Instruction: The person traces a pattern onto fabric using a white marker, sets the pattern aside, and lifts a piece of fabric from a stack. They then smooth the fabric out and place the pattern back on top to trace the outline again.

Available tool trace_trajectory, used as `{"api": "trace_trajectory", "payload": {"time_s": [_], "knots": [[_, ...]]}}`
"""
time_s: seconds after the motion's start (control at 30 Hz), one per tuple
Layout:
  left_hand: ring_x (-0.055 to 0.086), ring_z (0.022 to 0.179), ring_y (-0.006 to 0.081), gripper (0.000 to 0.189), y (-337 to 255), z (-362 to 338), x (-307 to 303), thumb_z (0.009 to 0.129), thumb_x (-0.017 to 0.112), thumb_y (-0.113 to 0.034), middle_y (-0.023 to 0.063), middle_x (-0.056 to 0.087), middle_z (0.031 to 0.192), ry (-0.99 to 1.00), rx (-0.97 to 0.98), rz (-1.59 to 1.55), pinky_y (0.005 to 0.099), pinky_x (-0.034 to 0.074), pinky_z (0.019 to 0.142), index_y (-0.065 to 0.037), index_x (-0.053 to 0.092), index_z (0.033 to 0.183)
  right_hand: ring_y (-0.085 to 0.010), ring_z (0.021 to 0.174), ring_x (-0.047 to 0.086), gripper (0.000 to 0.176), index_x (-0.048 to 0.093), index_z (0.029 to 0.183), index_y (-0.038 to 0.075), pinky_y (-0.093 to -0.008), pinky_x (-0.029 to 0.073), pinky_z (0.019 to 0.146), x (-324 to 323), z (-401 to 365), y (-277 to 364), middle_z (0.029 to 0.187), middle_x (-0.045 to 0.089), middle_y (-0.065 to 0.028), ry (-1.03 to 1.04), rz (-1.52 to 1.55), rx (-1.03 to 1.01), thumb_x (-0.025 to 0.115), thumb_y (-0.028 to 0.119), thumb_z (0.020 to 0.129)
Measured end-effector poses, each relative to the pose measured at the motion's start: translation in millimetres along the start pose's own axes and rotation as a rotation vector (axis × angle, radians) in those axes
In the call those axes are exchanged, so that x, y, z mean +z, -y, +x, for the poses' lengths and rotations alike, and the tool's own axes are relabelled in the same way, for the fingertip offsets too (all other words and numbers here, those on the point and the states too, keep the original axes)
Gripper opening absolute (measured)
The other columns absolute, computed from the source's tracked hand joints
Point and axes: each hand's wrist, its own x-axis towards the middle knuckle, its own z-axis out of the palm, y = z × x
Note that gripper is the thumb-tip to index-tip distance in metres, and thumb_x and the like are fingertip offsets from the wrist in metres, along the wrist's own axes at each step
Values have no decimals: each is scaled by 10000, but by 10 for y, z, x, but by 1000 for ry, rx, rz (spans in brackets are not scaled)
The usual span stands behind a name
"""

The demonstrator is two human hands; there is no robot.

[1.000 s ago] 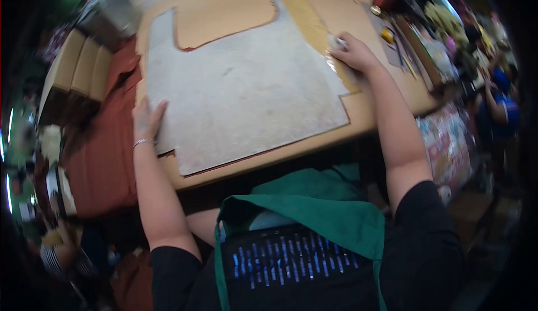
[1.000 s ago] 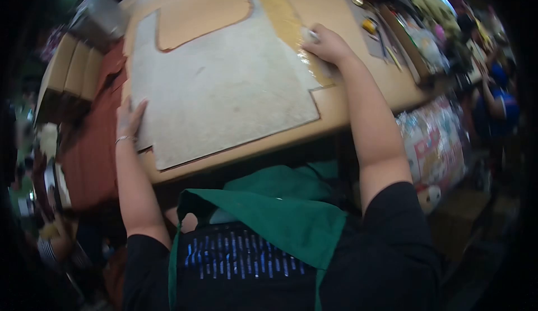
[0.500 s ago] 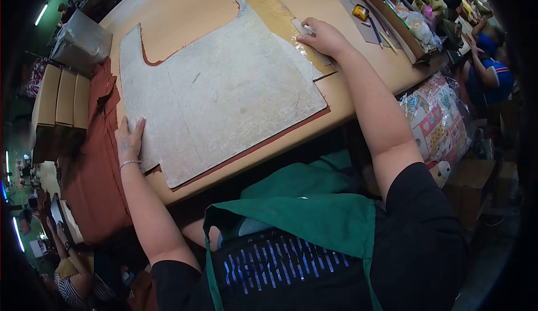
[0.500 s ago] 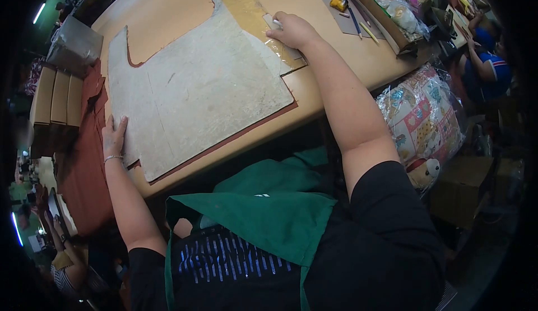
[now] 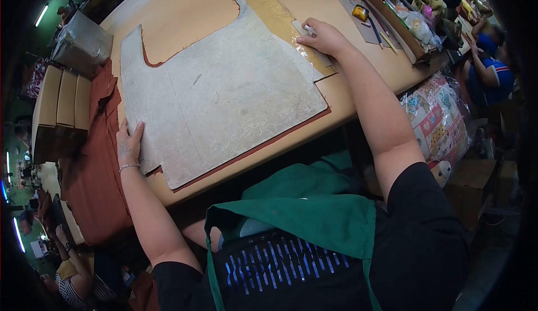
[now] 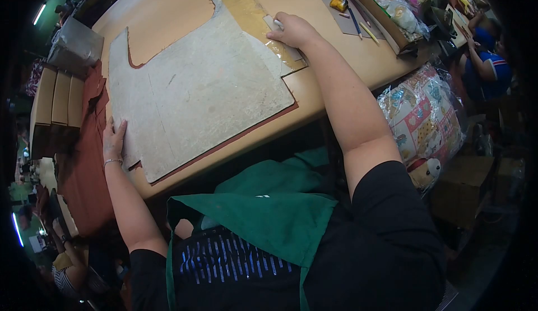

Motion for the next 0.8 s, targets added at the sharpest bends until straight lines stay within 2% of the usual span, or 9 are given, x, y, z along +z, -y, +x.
{"api": "trace_trajectory", "payload": {"time_s": [0.13,0.23,0.37,0.47,0.53,0.67,0.8], "knots": [[498,900,170,525,-67,-68,-46,756,627,-212,104,529,986,64,-145,-309,278,406,790,-10,429,1198,-294,841,573,471,528,1027,53,-360,440,719,-15,-9,-7,907,593,-174,1,4,-8,667,346,685],[485,809,108,403,-88,-121,-48,786,580,-125,39,529,916,28,-202,-469,231,406,753,-1,459,1150,-293,841,573,469,531,1021,53,-361,440,717,-25,-20,12,908,593,-171,7,14,5,673,343,680],[475,795,102,324,-5,-101,-74,804,543,-89,33,519,904,-23,-297,-534,227,405,748,10,471,1104,-293,844,571,477,532,1005,41,-361,441,717,-3,-9,0,912,590,-176,-9,29,18,683,345,670],[476,813,104,317,0,-102,-92,805,538,-82,36,517,920,-31,-309,-536,229,400,763,14,468,1099,-252,766,580,456,536,956,16,-324,454,681,27,-1,-24,847,594,-167,-44,29,26,692,335,671],[477,825,104,339,-4,-102,-101,804,542,-85,38,516,927,-17,-314,-549,229,398,772,13,456,1116,-269,820,574,454,532,964,21,-340,446,706,-7,-14,8,884,590,-172,-20,52,57,690,328,669],[481,842,101,387,-149,-199,-113,799,548,-73,36,516,930,27,-231,-590,222,396,775,5,423,1156,-258,827,572,402,539,954,23,-330,444,717,-24,-17,-3,892,591,-161,-29,74,57,673,287,681],[480,837,92,409,-157,-196,-113,793,555,-60,27,516,920,76,-215,-584,212,396,768,-7,412,1173,-199,786,566,300,570,905,13,-295,447,704,-9,24,-172,854,598,-117,-18,307,82,645,222,704]]}}
